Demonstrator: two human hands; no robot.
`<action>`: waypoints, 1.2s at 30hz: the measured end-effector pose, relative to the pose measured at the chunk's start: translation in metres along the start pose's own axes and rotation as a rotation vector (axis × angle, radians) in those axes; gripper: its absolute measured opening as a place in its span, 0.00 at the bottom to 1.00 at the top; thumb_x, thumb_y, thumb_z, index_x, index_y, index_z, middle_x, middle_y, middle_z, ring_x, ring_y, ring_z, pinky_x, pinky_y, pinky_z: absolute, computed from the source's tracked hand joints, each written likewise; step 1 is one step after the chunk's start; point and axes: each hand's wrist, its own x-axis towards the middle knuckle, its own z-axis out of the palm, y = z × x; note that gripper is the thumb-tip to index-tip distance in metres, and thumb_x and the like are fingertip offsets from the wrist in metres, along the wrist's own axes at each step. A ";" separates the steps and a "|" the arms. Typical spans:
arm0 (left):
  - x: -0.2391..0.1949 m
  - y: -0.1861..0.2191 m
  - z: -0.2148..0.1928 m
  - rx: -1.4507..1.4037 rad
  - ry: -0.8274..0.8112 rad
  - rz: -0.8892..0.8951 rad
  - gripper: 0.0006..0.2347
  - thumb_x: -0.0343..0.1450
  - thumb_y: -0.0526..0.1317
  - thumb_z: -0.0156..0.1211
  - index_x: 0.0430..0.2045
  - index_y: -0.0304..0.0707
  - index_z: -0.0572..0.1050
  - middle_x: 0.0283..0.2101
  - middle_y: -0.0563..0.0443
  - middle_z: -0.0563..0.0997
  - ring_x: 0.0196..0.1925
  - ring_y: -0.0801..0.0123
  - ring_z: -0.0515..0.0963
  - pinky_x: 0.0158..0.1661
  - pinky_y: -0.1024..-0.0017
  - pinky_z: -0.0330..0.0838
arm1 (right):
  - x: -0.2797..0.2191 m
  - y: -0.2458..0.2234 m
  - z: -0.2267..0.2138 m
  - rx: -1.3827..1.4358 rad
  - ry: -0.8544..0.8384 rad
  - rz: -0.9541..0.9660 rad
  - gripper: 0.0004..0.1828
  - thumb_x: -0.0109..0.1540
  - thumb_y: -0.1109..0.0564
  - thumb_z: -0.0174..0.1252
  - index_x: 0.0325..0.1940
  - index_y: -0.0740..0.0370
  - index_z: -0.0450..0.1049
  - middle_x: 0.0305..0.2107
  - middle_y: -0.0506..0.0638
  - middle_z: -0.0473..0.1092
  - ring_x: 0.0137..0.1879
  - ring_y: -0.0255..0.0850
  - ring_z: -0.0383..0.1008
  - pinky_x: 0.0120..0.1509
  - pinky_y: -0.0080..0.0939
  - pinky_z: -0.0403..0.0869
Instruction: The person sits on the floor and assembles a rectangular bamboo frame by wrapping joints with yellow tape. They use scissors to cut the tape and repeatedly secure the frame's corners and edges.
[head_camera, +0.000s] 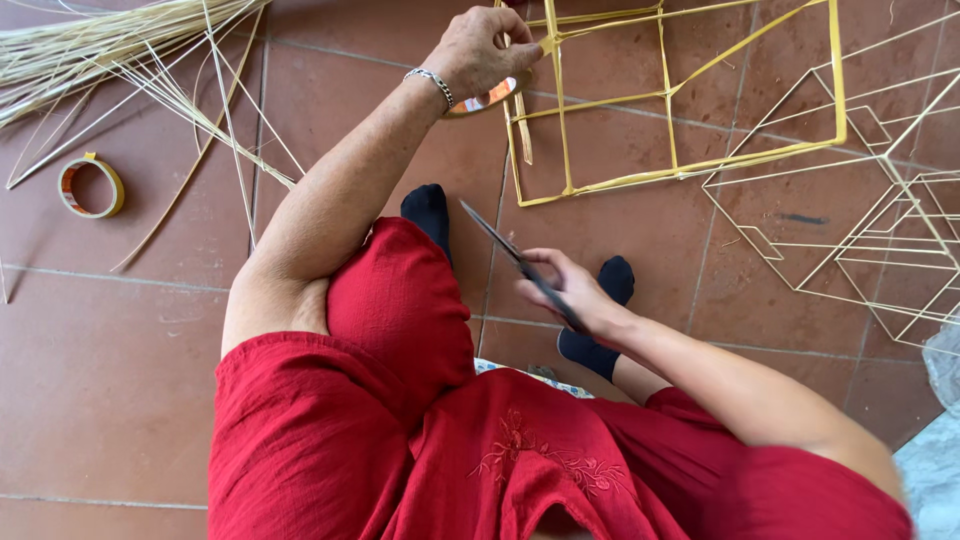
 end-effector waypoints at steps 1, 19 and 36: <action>-0.002 -0.001 -0.002 -0.045 0.008 -0.056 0.11 0.71 0.47 0.68 0.39 0.39 0.82 0.25 0.55 0.82 0.19 0.76 0.81 0.22 0.77 0.76 | -0.021 -0.011 -0.009 0.152 -0.097 -0.088 0.51 0.54 0.38 0.70 0.74 0.58 0.58 0.23 0.43 0.63 0.21 0.29 0.61 0.22 0.31 0.60; -0.006 -0.011 0.010 -0.118 0.130 -0.011 0.08 0.71 0.43 0.65 0.35 0.37 0.80 0.24 0.60 0.76 0.26 0.81 0.76 0.29 0.75 0.75 | -0.035 -0.110 -0.069 0.414 -0.075 -0.332 0.48 0.61 0.17 0.37 0.62 0.59 0.67 0.26 0.43 0.59 0.21 0.29 0.58 0.25 0.28 0.59; -0.011 -0.004 0.014 -0.313 0.043 -0.119 0.07 0.72 0.41 0.66 0.36 0.37 0.78 0.26 0.58 0.77 0.22 0.82 0.78 0.17 0.78 0.76 | -0.019 -0.126 -0.077 0.411 -0.065 -0.370 0.49 0.59 0.16 0.42 0.59 0.64 0.66 0.24 0.44 0.60 0.22 0.29 0.59 0.24 0.26 0.60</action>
